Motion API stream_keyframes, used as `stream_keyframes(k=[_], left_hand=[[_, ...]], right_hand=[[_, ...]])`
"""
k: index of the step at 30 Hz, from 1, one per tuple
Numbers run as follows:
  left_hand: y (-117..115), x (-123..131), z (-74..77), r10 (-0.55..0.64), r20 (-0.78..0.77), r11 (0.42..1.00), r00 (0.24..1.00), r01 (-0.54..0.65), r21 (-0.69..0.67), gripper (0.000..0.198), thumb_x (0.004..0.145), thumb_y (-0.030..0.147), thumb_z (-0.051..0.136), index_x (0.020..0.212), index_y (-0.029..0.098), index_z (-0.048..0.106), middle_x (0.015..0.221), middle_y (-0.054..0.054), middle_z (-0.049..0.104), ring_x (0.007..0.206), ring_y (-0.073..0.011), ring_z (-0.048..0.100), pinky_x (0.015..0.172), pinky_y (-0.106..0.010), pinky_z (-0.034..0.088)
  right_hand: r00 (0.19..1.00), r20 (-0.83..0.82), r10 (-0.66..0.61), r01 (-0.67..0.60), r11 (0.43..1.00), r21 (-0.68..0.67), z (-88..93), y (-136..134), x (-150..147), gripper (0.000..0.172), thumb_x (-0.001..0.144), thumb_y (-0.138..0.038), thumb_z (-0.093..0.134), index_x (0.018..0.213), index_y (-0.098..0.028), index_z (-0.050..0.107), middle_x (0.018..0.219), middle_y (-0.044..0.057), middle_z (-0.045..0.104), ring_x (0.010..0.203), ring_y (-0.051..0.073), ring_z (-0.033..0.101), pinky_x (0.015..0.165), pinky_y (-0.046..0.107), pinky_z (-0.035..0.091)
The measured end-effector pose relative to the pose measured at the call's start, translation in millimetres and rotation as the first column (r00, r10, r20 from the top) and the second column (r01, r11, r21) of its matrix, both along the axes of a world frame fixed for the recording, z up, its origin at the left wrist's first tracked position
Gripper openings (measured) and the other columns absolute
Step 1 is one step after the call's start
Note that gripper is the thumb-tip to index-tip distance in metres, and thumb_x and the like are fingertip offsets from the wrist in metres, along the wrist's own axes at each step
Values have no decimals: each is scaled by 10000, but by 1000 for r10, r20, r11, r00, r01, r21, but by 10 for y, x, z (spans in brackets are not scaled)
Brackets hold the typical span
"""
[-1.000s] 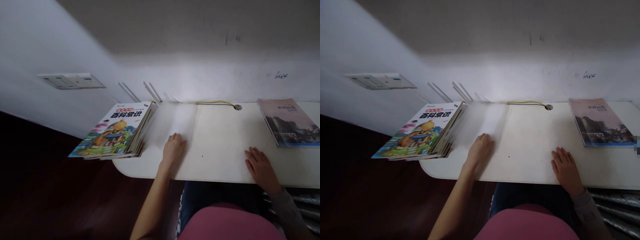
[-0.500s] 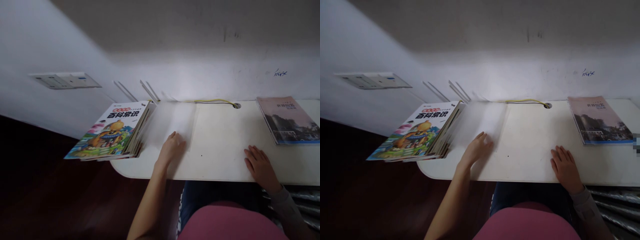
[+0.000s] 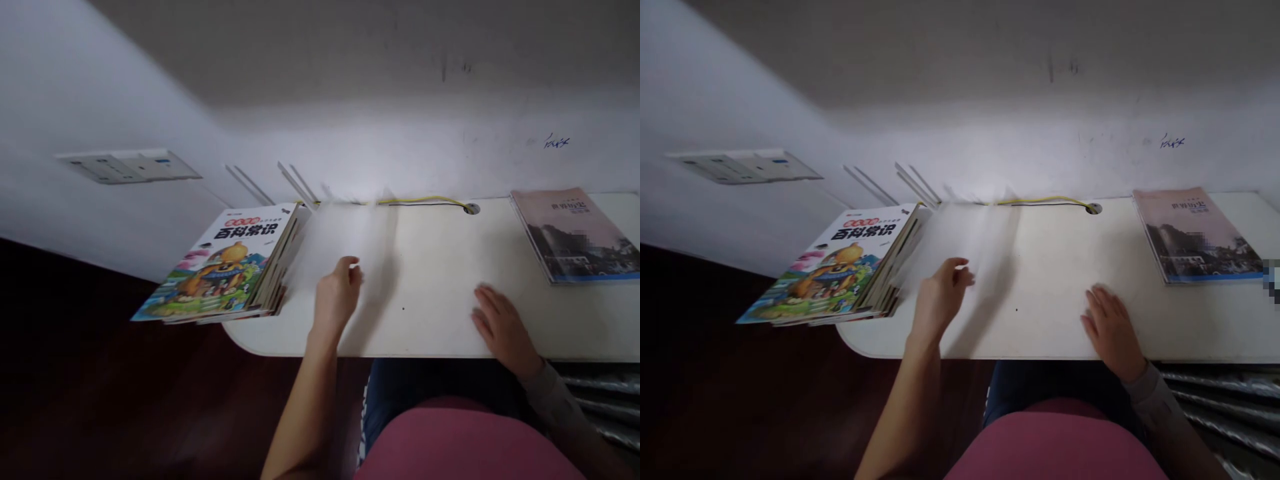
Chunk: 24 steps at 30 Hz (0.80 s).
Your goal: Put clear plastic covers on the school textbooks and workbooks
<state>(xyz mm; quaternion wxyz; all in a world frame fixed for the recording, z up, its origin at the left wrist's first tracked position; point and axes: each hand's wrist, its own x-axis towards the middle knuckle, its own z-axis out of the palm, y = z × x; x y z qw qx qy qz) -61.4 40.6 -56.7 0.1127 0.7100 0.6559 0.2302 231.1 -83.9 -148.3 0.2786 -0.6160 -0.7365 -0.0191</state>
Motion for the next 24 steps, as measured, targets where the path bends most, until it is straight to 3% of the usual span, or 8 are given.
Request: stream_keyframes(k=[2,5,8,10,14,18,21,24], left_hand=[[-189,319,85,-177,214,984,961,166,67,326,897,221,476,1222,185,486,860,-47,736,801,-174,704,736,-279,519],[-518,767,229,-477,424,879,770,431,206,307,927,208,447,1233,194,473,960,-47,725,805,-122,703,701,-220,541],[-793,927,391,-683,371,730,629,575,369,262,919,172,472,1163,205,561,991,-46,717,891,-126,688,772,-236,552],[-896,835,476,-721,340,689,604,571,447,278,911,138,479,1155,213,590,958,-37,722,926,-135,678,830,-264,550],[-890,408,449,-589,475,803,654,408,434,293,910,166,491,1163,232,623,854,-22,726,787,-135,689,801,-290,567],[-742,48,124,-233,654,972,720,154,176,267,884,314,549,1103,207,659,771,-10,711,739,-156,682,816,-333,553],[-667,-142,-188,-34,642,997,766,73,-34,336,851,390,557,1089,174,656,749,-12,698,698,-155,663,810,-331,535],[-669,-309,-450,78,517,986,852,12,-169,393,845,409,503,1097,144,649,710,-16,670,651,-157,634,744,-314,526]], right_hand=[[977,-204,64,-68,998,-12,139,41,-317,655,916,-348,479,1486,-195,193,1411,168,455,1279,277,457,1017,471,426],[875,-474,94,-107,994,0,326,121,-683,806,888,-367,528,1504,-240,23,1505,150,312,1341,270,382,1044,473,411],[837,-548,17,63,990,126,416,217,-681,725,906,-354,488,1498,-251,83,1494,137,327,1340,261,384,1053,487,401],[846,-531,-58,190,962,197,441,256,-468,617,936,-334,407,1489,-225,155,1465,152,369,1311,270,423,1038,507,408],[872,-426,-242,397,859,324,517,155,159,479,963,-287,294,1426,-181,360,1368,164,490,1258,298,483,1015,543,408],[923,-194,-333,386,802,456,593,-118,600,423,942,-228,386,1353,-243,484,1294,101,577,1223,289,524,1007,511,430],[960,39,-277,231,863,449,556,-264,704,470,901,-148,461,1357,-260,475,1309,79,578,1248,267,505,1029,467,421],[954,264,-145,82,969,235,408,-308,691,453,894,-108,446,1328,-225,506,1354,109,543,1303,257,446,1069,460,369]])
